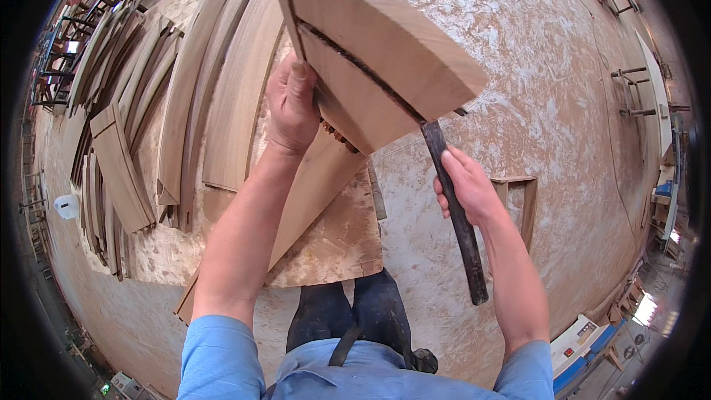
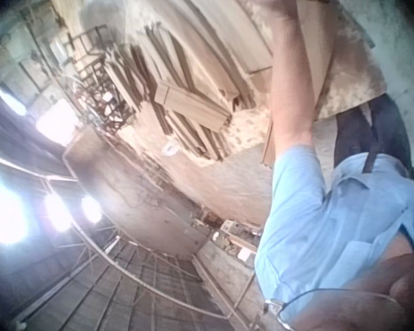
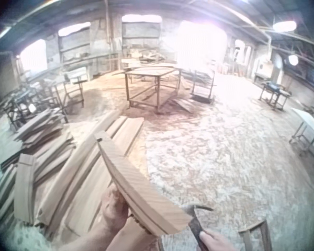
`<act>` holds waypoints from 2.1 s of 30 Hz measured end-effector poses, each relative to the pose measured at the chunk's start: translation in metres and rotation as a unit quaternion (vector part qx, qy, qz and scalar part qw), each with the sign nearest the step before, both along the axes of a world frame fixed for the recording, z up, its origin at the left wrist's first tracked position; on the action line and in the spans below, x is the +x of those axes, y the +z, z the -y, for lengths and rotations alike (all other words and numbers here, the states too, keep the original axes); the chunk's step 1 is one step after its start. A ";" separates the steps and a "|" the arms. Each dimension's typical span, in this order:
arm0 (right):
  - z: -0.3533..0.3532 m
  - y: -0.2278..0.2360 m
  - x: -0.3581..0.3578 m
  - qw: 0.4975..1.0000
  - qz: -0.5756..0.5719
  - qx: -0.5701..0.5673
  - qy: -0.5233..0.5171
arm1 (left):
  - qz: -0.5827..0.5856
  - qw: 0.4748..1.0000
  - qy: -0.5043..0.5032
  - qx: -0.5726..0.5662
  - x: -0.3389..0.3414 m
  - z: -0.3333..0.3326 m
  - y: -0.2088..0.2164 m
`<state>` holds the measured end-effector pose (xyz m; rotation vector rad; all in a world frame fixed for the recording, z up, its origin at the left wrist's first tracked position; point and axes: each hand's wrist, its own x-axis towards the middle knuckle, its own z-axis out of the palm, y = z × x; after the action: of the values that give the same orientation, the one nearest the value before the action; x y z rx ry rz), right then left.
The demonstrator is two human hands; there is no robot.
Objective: The person applies adhesive with a brush to wooden panels and joins them together using a hammer.
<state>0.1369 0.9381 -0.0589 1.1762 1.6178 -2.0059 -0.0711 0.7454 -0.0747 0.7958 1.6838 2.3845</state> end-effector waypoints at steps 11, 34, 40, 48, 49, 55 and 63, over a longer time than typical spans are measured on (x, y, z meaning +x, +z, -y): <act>0.008 0.007 -0.050 0.989 0.068 0.007 0.135 | -0.023 1.000 -0.001 0.017 -0.002 0.007 -0.021; 0.016 0.012 -0.058 0.982 0.100 0.019 0.160 | -0.210 0.754 0.070 -0.619 0.120 0.133 -0.017; 0.025 0.044 -0.072 0.990 0.017 -0.006 0.137 | -0.212 0.756 0.081 -0.614 0.120 0.136 -0.018; 0.010 0.010 -0.052 0.984 0.019 -0.033 0.172 | -0.215 0.756 0.080 -0.613 0.118 0.133 -0.018; 0.010 0.010 -0.051 0.986 0.030 -0.035 0.160 | -0.214 0.755 0.080 -0.615 0.118 0.134 -0.018; 0.011 0.016 -0.042 0.986 0.047 -0.030 0.158 | -0.211 0.761 0.086 -0.607 0.119 0.134 -0.018; 0.016 0.009 -0.044 0.985 0.053 -0.008 0.161 | -0.210 0.758 0.083 -0.612 0.118 0.135 -0.017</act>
<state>0.0928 0.9218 -0.0498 0.9276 1.6179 -1.7210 0.0474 0.6106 -0.0919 0.8764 2.9004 0.6389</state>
